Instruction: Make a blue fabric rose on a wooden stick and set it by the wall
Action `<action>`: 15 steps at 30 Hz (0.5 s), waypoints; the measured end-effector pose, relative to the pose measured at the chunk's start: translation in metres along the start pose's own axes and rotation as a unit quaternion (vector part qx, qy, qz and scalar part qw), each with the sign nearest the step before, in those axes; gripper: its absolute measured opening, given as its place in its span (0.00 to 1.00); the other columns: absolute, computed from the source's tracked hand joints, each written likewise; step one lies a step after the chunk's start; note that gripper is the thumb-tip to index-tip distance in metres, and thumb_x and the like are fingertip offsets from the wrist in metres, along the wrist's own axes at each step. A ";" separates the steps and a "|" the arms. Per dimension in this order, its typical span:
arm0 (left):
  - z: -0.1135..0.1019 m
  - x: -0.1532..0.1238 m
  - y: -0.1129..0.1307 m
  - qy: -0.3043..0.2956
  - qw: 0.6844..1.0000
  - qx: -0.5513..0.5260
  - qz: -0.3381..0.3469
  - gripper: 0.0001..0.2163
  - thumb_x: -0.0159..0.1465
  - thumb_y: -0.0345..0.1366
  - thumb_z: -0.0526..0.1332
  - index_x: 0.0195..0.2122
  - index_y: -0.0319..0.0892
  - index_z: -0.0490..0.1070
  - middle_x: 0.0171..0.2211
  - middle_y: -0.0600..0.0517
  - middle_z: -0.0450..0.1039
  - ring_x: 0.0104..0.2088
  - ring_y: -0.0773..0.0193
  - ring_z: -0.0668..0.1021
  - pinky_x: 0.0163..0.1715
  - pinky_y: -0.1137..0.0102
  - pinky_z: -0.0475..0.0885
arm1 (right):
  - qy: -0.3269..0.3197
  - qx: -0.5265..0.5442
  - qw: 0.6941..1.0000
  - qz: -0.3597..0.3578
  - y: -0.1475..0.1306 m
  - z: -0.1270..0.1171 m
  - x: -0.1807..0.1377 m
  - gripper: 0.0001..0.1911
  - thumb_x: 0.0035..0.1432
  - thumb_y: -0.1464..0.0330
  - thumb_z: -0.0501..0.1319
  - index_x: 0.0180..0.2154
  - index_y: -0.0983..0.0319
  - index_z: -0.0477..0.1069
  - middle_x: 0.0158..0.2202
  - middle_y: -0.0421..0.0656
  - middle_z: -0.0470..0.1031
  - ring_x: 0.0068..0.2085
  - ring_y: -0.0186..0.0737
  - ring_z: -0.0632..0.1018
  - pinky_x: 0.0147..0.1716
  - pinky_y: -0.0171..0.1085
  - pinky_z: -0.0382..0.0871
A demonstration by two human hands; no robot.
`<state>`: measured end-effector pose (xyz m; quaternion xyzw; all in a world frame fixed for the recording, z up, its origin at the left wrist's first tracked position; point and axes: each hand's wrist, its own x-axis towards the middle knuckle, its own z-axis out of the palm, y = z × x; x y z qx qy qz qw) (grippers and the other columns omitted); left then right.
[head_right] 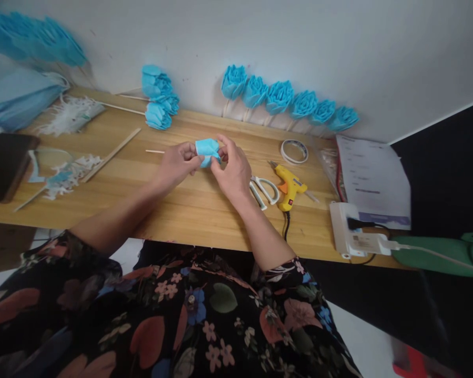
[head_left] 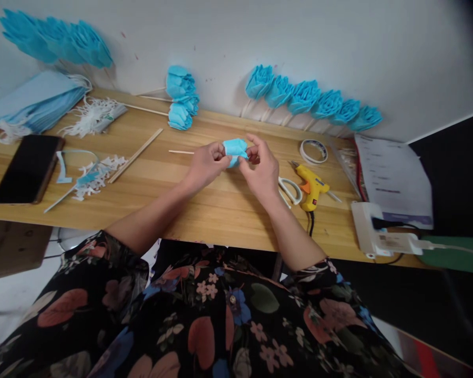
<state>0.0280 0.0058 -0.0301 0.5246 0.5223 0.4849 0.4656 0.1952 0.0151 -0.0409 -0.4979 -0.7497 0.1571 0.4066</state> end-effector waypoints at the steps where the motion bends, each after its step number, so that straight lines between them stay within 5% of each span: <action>1: 0.000 0.000 0.000 0.000 1.000 0.002 0.001 0.13 0.60 0.23 0.64 0.24 0.43 0.62 0.16 0.60 0.65 0.16 0.75 0.64 0.18 0.76 0.57 | -0.002 0.004 1.000 0.001 0.000 -0.001 0.000 0.26 0.61 0.69 0.63 0.60 0.52 0.66 0.40 0.40 0.80 0.39 0.42 0.77 0.42 0.43 0.74; 10: -0.004 0.001 0.007 -0.034 0.998 -0.033 -0.034 0.11 0.59 0.20 0.59 0.24 0.41 0.65 0.17 0.59 0.70 0.15 0.76 0.68 0.18 0.79 0.64 | -0.018 0.049 0.998 0.023 0.010 -0.003 0.006 0.30 0.58 0.73 0.59 0.62 0.53 0.66 0.39 0.39 0.79 0.39 0.39 0.78 0.42 0.41 0.75; 15: -0.008 0.001 0.011 -0.013 0.997 -0.058 -0.044 0.10 0.61 0.22 0.60 0.25 0.40 0.68 0.18 0.58 0.72 0.16 0.76 0.69 0.19 0.79 0.66 | 0.033 0.031 0.999 -0.007 -0.001 -0.012 0.005 0.22 0.61 0.71 0.58 0.56 0.54 0.70 0.44 0.43 0.80 0.43 0.42 0.78 0.44 0.44 0.73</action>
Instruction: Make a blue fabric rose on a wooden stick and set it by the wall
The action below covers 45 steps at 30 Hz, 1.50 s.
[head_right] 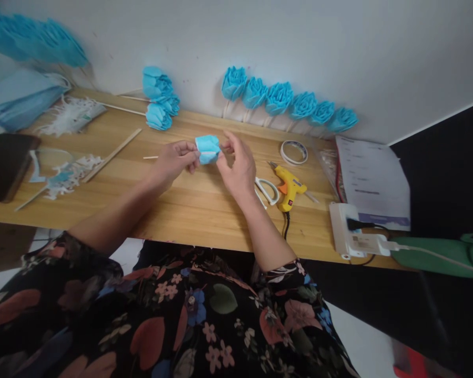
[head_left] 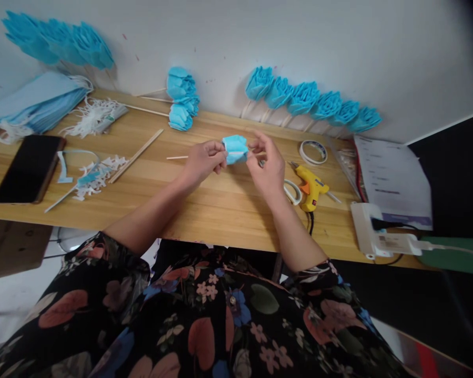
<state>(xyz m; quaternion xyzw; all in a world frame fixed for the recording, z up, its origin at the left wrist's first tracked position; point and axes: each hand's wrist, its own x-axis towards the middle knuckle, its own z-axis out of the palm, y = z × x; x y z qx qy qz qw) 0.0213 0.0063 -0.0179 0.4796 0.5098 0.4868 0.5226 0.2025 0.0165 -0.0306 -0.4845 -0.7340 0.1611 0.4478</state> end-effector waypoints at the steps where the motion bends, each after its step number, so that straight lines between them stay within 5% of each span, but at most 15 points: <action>1: 0.000 0.000 0.001 0.005 1.000 -0.003 0.000 0.10 0.62 0.22 0.61 0.26 0.40 0.68 0.18 0.58 0.72 0.16 0.75 0.70 0.19 0.79 0.67 | 0.022 -0.013 1.000 -0.012 -0.005 -0.002 -0.001 0.17 0.62 0.69 0.59 0.53 0.55 0.71 0.44 0.44 0.80 0.44 0.43 0.78 0.45 0.45 0.73; 3: 0.000 0.000 0.001 0.013 1.000 -0.009 0.001 0.10 0.63 0.22 0.61 0.26 0.40 0.68 0.18 0.58 0.72 0.16 0.76 0.70 0.19 0.79 0.67 | 0.041 -0.037 0.998 -0.029 -0.013 -0.004 -0.004 0.07 0.65 0.65 0.58 0.43 0.56 0.73 0.40 0.44 0.79 0.43 0.44 0.77 0.46 0.45 0.72; 7: 0.001 -0.001 0.001 0.008 1.000 -0.021 0.003 0.10 0.63 0.21 0.61 0.27 0.39 0.69 0.18 0.58 0.72 0.16 0.76 0.70 0.19 0.80 0.67 | -0.030 -0.056 0.997 -0.045 -0.020 -0.002 -0.008 0.09 0.66 0.65 0.58 0.33 0.56 0.72 0.33 0.42 0.79 0.37 0.41 0.76 0.43 0.43 0.70; 23: 0.006 -0.007 0.000 -0.021 1.000 -0.020 0.005 0.10 0.61 0.20 0.62 0.25 0.38 0.70 0.18 0.57 0.72 0.16 0.76 0.70 0.20 0.79 0.67 | -0.052 -0.077 0.996 0.015 -0.017 0.002 -0.007 0.06 0.64 0.65 0.63 0.32 0.57 0.73 0.32 0.40 0.79 0.35 0.40 0.75 0.38 0.41 0.67; 45: 0.005 -0.005 0.000 -0.019 1.000 -0.005 0.010 0.10 0.60 0.21 0.63 0.24 0.38 0.70 0.18 0.57 0.72 0.16 0.77 0.70 0.20 0.80 0.67 | -0.049 -0.055 0.997 0.004 -0.015 0.004 -0.007 0.06 0.62 0.69 0.61 0.31 0.58 0.73 0.32 0.40 0.79 0.34 0.39 0.74 0.38 0.40 0.66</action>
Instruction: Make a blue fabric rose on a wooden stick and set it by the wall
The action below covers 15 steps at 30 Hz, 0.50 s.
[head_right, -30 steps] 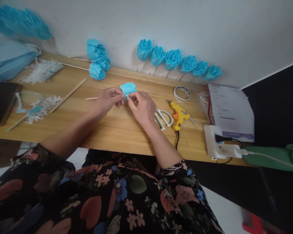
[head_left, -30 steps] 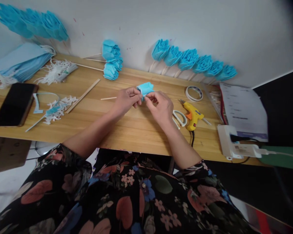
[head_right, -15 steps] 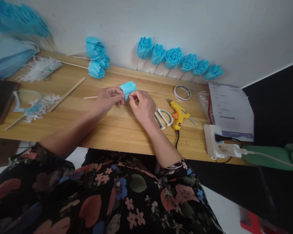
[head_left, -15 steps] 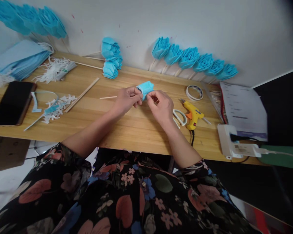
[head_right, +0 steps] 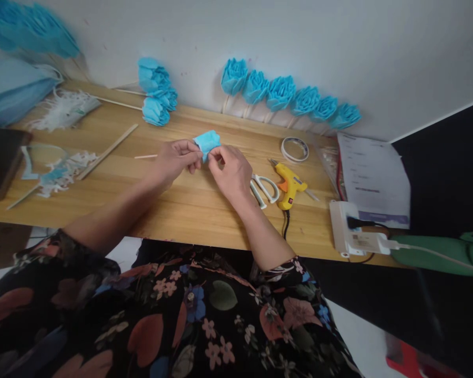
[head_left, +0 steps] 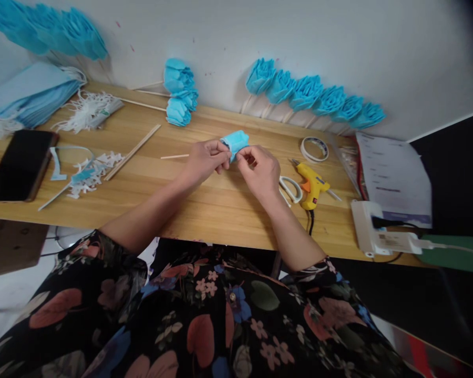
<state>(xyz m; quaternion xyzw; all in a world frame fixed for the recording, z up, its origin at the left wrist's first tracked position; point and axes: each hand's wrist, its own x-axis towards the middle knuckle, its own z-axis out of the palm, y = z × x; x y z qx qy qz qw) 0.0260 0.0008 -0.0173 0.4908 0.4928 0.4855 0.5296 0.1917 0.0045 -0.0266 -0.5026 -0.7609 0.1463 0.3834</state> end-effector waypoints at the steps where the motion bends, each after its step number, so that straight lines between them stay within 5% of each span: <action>1: 0.000 0.000 0.000 0.001 1.000 0.000 0.000 0.10 0.60 0.21 0.63 0.24 0.38 0.70 0.18 0.57 0.72 0.16 0.77 0.70 0.20 0.80 0.67 | 0.001 0.001 1.000 -0.001 0.000 0.000 0.000 0.06 0.62 0.69 0.61 0.31 0.58 0.73 0.32 0.40 0.79 0.33 0.38 0.74 0.38 0.40 0.66; 5: -0.001 0.001 0.000 0.007 1.000 -0.005 0.002 0.10 0.60 0.21 0.62 0.24 0.38 0.70 0.18 0.57 0.72 0.16 0.76 0.70 0.19 0.79 0.66 | 0.016 0.028 0.999 0.001 0.001 -0.001 0.001 0.06 0.61 0.68 0.61 0.31 0.58 0.73 0.32 0.39 0.78 0.33 0.37 0.74 0.37 0.39 0.66; 11: -0.010 0.005 0.005 0.040 0.999 -0.012 0.001 0.08 0.62 0.23 0.62 0.26 0.39 0.70 0.18 0.58 0.72 0.17 0.75 0.70 0.19 0.78 0.67 | 0.120 0.126 0.982 0.071 0.007 -0.013 0.009 0.08 0.64 0.63 0.59 0.32 0.58 0.72 0.28 0.37 0.74 0.28 0.34 0.72 0.31 0.37 0.64; 15: -0.012 0.006 0.008 0.042 0.999 -0.008 0.000 0.08 0.61 0.23 0.62 0.26 0.39 0.70 0.18 0.57 0.71 0.17 0.74 0.70 0.19 0.77 0.66 | 0.067 0.137 0.986 0.068 0.011 -0.016 0.014 0.07 0.63 0.63 0.60 0.34 0.57 0.73 0.30 0.38 0.75 0.31 0.35 0.73 0.32 0.37 0.65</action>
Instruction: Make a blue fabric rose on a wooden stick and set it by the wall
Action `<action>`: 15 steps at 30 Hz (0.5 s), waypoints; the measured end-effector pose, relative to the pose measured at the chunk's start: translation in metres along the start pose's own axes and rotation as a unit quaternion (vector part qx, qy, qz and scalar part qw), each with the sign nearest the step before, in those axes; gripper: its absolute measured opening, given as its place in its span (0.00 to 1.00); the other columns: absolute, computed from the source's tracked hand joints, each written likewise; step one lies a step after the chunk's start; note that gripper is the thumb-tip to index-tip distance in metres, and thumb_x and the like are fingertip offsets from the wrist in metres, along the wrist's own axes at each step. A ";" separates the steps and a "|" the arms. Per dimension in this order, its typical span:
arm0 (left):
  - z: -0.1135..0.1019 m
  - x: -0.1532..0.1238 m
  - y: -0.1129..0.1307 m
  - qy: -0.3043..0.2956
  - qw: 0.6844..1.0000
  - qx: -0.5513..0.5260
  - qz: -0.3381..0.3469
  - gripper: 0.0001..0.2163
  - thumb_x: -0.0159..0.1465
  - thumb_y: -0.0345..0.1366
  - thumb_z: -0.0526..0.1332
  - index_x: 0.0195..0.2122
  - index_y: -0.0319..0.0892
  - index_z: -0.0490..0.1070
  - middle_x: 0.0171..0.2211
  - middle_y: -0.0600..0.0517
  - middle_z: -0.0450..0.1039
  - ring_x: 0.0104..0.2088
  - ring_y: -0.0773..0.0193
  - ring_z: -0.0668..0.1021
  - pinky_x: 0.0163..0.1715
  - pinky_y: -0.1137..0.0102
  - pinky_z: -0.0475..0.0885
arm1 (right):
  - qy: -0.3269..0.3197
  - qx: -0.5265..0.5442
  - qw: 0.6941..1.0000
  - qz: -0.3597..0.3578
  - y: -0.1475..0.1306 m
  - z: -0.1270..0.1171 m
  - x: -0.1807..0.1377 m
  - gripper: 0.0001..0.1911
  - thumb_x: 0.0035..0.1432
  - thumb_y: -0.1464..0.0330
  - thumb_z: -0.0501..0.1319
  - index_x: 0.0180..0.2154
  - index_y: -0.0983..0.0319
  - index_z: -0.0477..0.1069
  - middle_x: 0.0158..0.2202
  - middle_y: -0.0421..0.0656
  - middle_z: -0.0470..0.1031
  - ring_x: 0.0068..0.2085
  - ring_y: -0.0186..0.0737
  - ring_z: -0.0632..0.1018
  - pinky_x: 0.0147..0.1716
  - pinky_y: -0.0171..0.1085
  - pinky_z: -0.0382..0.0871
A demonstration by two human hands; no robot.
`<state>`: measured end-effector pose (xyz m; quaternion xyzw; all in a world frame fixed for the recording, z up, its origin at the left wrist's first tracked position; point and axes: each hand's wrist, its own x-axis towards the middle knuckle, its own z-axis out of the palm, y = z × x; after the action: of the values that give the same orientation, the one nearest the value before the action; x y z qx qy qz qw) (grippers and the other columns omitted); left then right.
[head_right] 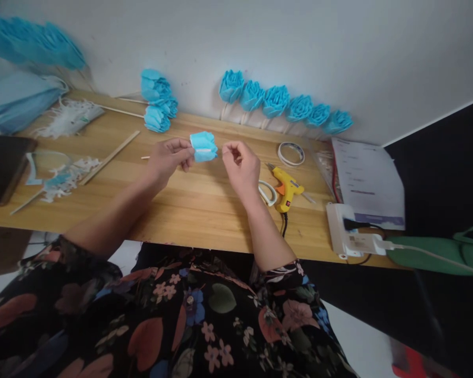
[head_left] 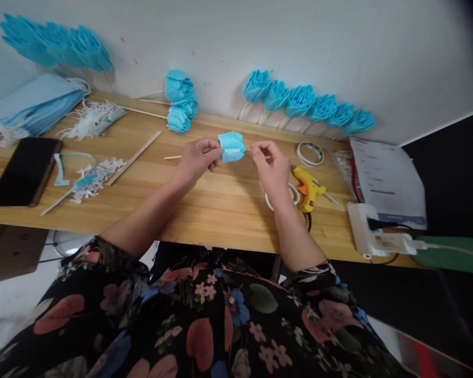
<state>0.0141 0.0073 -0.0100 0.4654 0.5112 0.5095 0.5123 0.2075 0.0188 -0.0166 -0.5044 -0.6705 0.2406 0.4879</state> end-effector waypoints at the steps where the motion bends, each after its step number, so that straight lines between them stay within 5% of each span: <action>1: 0.001 0.000 0.000 -0.001 1.000 0.004 0.000 0.08 0.61 0.22 0.62 0.26 0.39 0.70 0.17 0.58 0.71 0.17 0.74 0.70 0.18 0.78 0.66 | -0.016 -0.003 1.000 -0.003 0.001 0.000 0.000 0.07 0.63 0.62 0.61 0.34 0.57 0.73 0.31 0.38 0.76 0.32 0.35 0.74 0.33 0.37 0.66; 15: 0.001 0.002 -0.008 -0.010 0.997 0.058 0.047 0.07 0.63 0.23 0.60 0.30 0.40 0.70 0.17 0.60 0.69 0.16 0.75 0.68 0.18 0.78 0.63 | -0.113 0.022 0.993 0.028 0.003 0.002 0.001 0.06 0.55 0.64 0.64 0.29 0.58 0.72 0.27 0.37 0.73 0.28 0.33 0.68 0.31 0.36 0.63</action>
<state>0.0150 0.0091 -0.0185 0.5224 0.5126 0.4979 0.4652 0.2072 0.0209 -0.0191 -0.4821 -0.7015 0.3241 0.4129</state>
